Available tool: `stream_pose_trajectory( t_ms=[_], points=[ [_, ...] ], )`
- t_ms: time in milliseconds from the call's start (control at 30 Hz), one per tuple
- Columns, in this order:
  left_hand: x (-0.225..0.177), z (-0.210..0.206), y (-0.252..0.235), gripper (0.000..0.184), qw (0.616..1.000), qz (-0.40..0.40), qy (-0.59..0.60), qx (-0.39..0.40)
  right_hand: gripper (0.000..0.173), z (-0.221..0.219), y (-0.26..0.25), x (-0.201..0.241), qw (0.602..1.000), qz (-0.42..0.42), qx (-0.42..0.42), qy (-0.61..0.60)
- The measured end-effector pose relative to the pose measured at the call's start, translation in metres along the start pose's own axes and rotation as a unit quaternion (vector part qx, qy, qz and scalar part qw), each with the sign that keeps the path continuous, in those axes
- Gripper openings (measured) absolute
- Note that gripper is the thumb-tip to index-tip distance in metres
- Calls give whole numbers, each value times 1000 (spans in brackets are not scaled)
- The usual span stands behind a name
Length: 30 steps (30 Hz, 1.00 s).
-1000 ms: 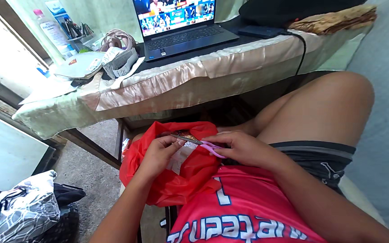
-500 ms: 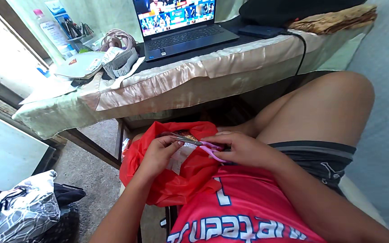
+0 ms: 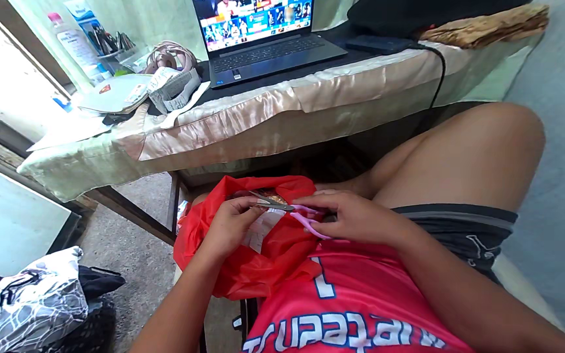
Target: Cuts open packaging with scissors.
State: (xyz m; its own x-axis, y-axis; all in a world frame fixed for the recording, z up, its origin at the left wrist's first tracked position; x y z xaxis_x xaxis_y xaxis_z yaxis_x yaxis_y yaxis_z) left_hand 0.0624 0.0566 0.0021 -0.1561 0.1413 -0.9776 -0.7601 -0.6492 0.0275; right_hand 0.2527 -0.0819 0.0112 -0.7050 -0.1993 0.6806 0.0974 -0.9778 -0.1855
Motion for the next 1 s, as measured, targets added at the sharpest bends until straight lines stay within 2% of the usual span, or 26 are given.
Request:
stream_pose_trajectory(
  t_ms=[567, 733, 1000],
  points=[
    [0, -1, -1, 20, 1000, 0, 2, 11, 35, 3, -1, -6, 1000, -13, -19, 20],
    [-2, -6, -1, 21, 998, -4, 47, 32, 35, 2, -3, -8, 999, -14, -50, -8],
    [-1, 1, -3, 18, 998, -5, 55, -8, 41, 4, -4, -7, 998, -19, -67, -7]
  ],
)
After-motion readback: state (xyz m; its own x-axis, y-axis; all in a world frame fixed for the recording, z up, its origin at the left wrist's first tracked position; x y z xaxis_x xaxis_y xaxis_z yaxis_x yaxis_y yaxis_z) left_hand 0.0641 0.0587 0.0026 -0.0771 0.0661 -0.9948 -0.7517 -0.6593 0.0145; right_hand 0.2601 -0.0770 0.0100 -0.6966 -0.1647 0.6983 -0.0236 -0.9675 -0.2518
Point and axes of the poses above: each hand's wrist, its own y-axis away from the middle knuckle, its own z-axis out of the back of the hand, x = y × z, the point moved 6 cm from there along -y, towards the middle knuckle, and after that the axes turned 5 degrees about z, right-handed, at the moved point
